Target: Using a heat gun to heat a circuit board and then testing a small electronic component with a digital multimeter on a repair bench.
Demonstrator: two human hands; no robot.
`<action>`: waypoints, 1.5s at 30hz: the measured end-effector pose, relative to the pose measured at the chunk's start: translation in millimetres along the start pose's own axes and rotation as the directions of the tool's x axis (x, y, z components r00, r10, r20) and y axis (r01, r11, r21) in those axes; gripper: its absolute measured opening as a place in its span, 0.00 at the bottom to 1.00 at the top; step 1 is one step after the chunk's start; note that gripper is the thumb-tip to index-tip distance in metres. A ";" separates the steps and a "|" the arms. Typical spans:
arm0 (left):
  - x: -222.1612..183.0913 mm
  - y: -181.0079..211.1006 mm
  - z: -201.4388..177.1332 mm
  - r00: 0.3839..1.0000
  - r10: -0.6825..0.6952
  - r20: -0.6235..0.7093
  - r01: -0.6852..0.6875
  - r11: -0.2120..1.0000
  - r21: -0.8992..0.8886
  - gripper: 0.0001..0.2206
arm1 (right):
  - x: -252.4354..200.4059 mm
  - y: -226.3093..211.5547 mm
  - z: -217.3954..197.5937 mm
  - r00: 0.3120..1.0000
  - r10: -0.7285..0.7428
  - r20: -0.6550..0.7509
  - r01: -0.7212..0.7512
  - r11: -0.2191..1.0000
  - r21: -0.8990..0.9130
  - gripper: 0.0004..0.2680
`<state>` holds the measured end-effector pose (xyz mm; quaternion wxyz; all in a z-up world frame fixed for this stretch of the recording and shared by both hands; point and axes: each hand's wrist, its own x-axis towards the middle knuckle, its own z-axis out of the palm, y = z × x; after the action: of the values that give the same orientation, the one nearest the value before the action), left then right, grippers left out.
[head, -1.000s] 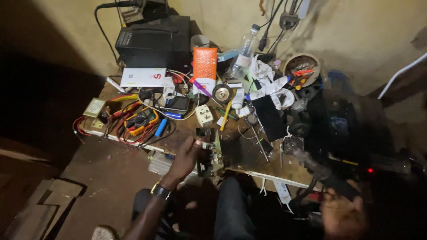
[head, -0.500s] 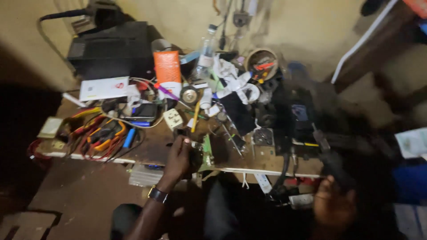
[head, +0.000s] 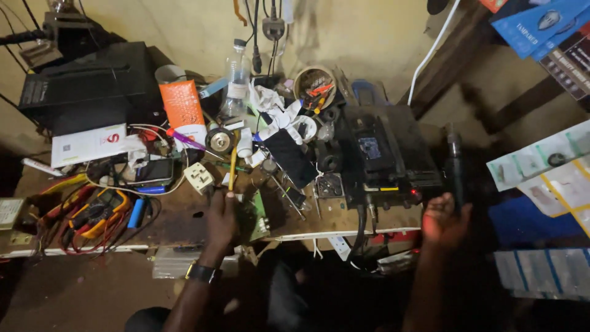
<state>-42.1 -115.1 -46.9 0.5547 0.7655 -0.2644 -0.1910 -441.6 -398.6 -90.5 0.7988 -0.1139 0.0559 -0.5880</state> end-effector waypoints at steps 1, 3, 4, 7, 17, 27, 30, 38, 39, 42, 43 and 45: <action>-1.9 3.6 -1.5 1.000 -0.009 -0.005 0.009 1.000 0.001 0.13 | 0.1 4.3 6.4 1.000 0.009 -0.004 -0.009 1.000 -0.003 0.17; 0.4 13.7 -2.7 0.997 0.073 0.018 -0.073 0.997 0.009 0.15 | 4.0 12.5 21.3 0.972 -0.164 -0.166 0.142 0.980 -0.140 0.13; -3.1 19.7 -3.2 0.997 0.078 0.016 -0.078 0.997 0.006 0.15 | 9.7 13.7 15.2 0.973 -0.165 -0.161 0.144 0.980 -0.138 0.13; -7.1 29.7 -0.3 1.000 -0.021 0.023 0.020 0.999 0.041 0.15 | 23.5 10.6 -1.7 0.915 -0.206 -0.347 0.153 0.973 -0.175 0.07; -7.8 49.3 1.5 0.994 -0.109 -0.004 0.109 0.994 -0.011 0.16 | 3.4 29.4 -47.4 0.908 -0.157 -0.388 0.009 0.934 -0.357 0.06; -5.4 31.9 12.4 0.996 0.060 -0.066 -0.070 0.984 -0.166 0.12 | -36.6 97.7 45.2 0.862 -0.380 -0.336 -0.034 0.619 -0.785 0.07; -8.3 37.0 10.5 0.998 0.014 -0.067 -0.024 0.987 -0.160 0.14 | -25.9 99.0 11.2 0.851 -0.412 -0.324 -0.002 0.616 -0.788 0.03; 4.3 33.0 -6.6 0.990 -0.126 -0.065 0.067 0.817 -0.573 0.13 | -25.0 103.8 -4.2 0.847 -0.449 -0.285 0.038 0.586 -0.810 0.03; 8.6 23.4 -6.2 0.992 -0.118 -0.054 0.044 0.698 -0.715 0.08 | -23.9 104.0 -7.9 0.849 -0.451 -0.276 0.037 0.572 -0.819 0.04; 1.5 35.6 -20.2 0.973 -0.213 0.093 0.209 0.624 -0.753 0.10 | -20.4 109.2 -6.9 0.801 -0.517 -0.301 0.024 0.531 -0.847 0.03; -1.0 39.9 -23.5 0.975 -0.207 0.084 0.198 0.622 -0.757 0.10 | -25.1 113.2 3.7 0.807 -0.512 -0.294 0.030 0.533 -0.846 0.03; -7.9 47.6 -31.2 0.962 -0.265 0.060 0.226 0.659 -0.718 0.06 | -38.7 121.1 23.6 0.720 -0.572 -0.392 0.038 0.596 -0.802 0.05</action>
<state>-39.3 -98.5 8.0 0.7848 0.5206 -0.0490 -0.3327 -335.8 -324.8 -99.4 0.4917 -0.2410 0.5272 -0.6498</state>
